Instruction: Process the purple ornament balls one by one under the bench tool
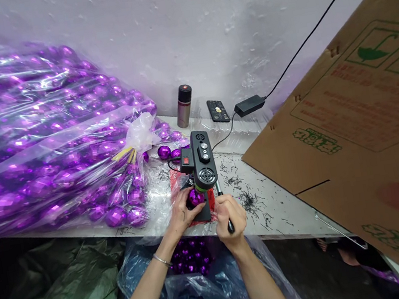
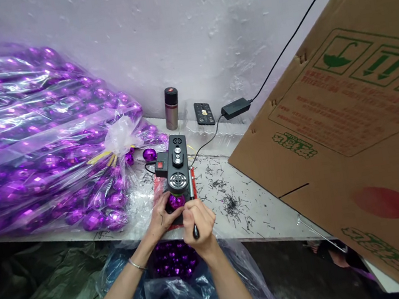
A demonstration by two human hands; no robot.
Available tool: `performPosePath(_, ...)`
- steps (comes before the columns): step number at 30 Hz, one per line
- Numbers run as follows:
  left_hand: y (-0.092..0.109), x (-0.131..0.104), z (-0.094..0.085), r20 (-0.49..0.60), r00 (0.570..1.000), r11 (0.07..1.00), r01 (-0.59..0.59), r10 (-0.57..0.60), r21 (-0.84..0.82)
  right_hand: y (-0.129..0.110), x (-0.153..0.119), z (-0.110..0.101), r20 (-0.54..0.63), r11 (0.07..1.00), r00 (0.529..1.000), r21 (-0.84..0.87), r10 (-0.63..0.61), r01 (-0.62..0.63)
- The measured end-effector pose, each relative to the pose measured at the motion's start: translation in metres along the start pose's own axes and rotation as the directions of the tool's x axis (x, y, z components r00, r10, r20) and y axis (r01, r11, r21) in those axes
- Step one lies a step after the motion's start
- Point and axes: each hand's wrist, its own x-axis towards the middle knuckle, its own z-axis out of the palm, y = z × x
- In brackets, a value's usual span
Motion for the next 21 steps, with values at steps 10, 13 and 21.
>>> performPosePath(10, -0.003, -0.005, -0.003, 0.047, 0.998, 0.997, 0.047, -0.044, -0.054, -0.014, 0.026, -0.006, 0.004, 0.991, 0.992, 0.057, 0.124, -0.124)
performPosePath(13, 0.002, -0.010, -0.009, 0.049, 0.995, 0.990, 0.096, -0.091, -0.105, -0.014, 0.024, -0.005, 0.010, 0.990, 0.992, 0.056, 0.129, -0.130)
performPosePath(21, 0.030, -0.073, -0.045, 0.151, 0.972, 0.961, 0.207, -0.181, -0.180, -0.012, 0.022, -0.003, -0.011, 0.987, 0.989, 0.060, 0.149, -0.148)
